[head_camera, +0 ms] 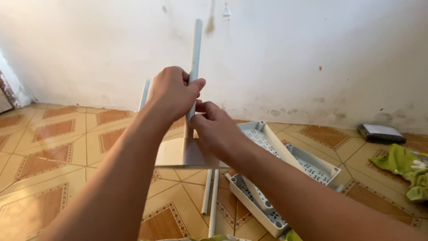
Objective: The person disassembles a three-tier plastic shelving unit by removing the vertical support poles from each shelf. They then reassemble the unit by inserting the poles back into the corner holes of the shelves and stacking them to form the complete structure.
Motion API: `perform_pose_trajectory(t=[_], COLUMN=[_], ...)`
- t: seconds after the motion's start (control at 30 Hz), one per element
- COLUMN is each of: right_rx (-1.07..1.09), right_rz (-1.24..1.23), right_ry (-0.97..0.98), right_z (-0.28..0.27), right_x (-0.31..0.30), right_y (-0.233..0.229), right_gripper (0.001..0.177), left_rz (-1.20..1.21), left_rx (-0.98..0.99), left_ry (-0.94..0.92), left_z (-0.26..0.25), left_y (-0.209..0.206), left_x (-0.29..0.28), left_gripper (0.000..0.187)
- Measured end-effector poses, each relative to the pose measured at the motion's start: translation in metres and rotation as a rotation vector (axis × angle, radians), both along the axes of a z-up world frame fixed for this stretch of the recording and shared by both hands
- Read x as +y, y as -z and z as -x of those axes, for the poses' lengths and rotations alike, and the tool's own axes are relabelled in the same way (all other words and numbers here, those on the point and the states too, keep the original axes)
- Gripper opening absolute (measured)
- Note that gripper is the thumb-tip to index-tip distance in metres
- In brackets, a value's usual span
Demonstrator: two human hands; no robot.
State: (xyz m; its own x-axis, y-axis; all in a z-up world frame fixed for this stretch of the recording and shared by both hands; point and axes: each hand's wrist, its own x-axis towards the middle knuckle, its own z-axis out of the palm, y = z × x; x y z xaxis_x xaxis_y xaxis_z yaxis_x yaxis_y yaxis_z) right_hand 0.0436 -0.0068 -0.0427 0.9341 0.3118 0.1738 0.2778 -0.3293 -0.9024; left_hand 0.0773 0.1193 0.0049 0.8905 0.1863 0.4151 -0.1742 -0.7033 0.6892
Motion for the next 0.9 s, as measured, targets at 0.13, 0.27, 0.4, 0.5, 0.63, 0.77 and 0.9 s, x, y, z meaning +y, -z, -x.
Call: perform_pose_trajectory(t=[0.13,0.27,0.4,0.5,0.63,0.77,0.9], right_rx=[0.259,0.214,0.305,0.323,0.237,0.236,0.238], right_rz=[-0.179,-0.305,-0.602,-0.659,-0.822,-0.867,-0.88], right_ry=[0.038,0.252,0.317,0.293,0.224,0.231,0.257], right_z=[0.029,0.038,0.03,0.026,0.031,0.036,0.031], right_x=[0.008,-0.001,-0.025,-0.038,-0.045,-0.053,-0.071], right_y=[-0.016,-0.018,-0.028,-0.033,-0.037,-0.036,-0.039], right_gripper=[0.048,0.043,0.037,0.034,0.029,0.025,0.025], left_rz=[0.116,0.101,0.12,0.41,0.793,1.377,1.395], left_rx=[0.198,0.145,-0.283,-0.168,-0.031,0.205,0.246], left_ry=[0.007,-0.067,-0.381,-0.448,-0.39,-0.117,0.012], left_z=[0.02,0.033,0.063,0.088,0.097,0.092,0.092], left_y=[-0.024,-0.026,-0.001,0.031,0.035,0.017,0.01], left_x=[-0.01,-0.036,-0.057,-0.081,-0.094,-0.094,-0.102], left_gripper=[0.034,0.038,0.047,0.069,0.073,0.056,0.043])
